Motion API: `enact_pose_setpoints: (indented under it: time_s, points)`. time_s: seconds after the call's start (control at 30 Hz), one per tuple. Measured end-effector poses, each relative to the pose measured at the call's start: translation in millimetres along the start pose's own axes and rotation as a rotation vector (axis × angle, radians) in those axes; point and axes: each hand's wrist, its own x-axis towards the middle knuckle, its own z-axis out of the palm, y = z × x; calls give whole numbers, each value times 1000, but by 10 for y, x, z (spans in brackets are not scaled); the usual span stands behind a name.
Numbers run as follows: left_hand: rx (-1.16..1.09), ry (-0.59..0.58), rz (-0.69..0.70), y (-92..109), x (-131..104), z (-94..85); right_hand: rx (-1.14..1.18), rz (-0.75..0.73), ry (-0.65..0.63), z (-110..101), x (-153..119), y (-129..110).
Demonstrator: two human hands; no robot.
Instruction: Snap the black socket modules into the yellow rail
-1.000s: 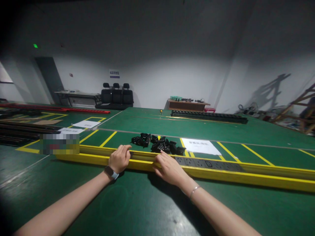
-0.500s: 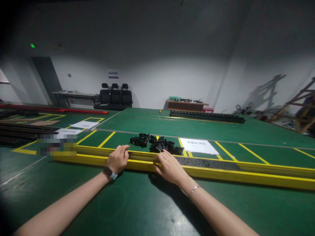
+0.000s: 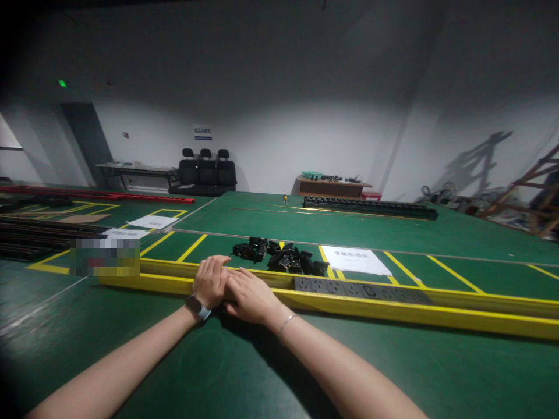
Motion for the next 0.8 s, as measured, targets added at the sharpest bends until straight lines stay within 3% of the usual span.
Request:
enact_pose_setpoints:
  time_s: [0.4,0.6,0.8]
  points:
    - [-6,-22,14,-7,-1,-1,10,-20,-24,-81,-28,5]
    - [-106,77,-22,-37,-37,24,-34,14,-38,-102,67,12]
    - [-165,130,-41,-43,-56,20,31,-65,-42,-30,180,39]
